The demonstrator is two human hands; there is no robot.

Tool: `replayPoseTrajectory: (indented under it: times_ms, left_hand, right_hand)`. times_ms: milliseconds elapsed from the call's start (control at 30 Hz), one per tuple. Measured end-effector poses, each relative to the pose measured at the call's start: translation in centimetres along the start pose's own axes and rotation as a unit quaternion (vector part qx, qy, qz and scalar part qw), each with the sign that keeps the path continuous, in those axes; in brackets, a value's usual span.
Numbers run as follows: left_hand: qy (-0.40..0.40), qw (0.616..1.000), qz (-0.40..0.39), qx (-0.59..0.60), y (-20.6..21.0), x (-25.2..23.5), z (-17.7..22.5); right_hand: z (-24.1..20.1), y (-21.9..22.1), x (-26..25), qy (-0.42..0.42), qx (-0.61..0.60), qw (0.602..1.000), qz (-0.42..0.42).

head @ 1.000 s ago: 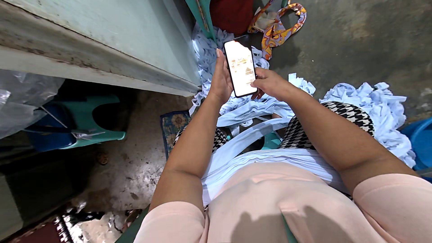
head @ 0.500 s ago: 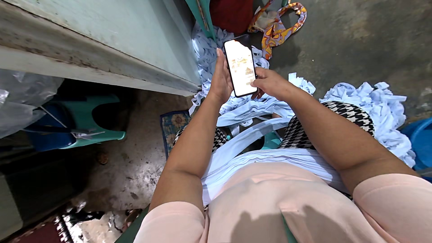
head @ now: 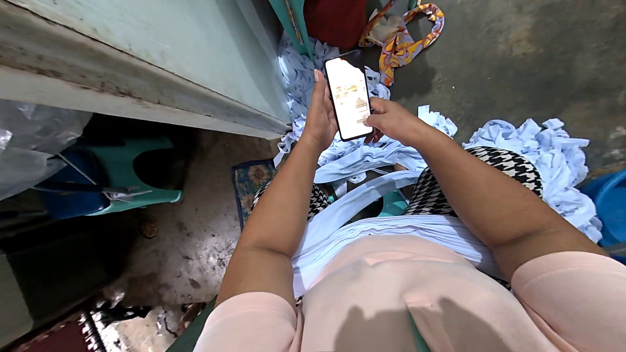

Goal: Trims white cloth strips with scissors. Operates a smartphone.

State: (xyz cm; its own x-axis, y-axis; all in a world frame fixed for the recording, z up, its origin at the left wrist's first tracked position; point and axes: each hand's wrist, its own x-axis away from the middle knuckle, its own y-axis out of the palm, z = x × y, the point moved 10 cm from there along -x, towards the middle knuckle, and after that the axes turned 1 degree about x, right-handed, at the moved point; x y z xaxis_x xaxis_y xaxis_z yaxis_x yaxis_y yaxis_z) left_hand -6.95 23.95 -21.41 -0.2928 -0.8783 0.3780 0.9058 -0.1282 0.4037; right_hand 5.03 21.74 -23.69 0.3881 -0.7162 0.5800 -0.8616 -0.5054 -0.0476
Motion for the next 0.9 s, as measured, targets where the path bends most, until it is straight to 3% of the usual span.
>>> replayPoseTrajectory:
  times_ms: [900]
  left_hand:
    - [0.006, 1.0, -0.007, -0.004, 0.2, 0.05, 0.13]
  right_hand:
    - [0.16, -0.02, -0.01, 0.009, -0.014, 1.0, 0.001]
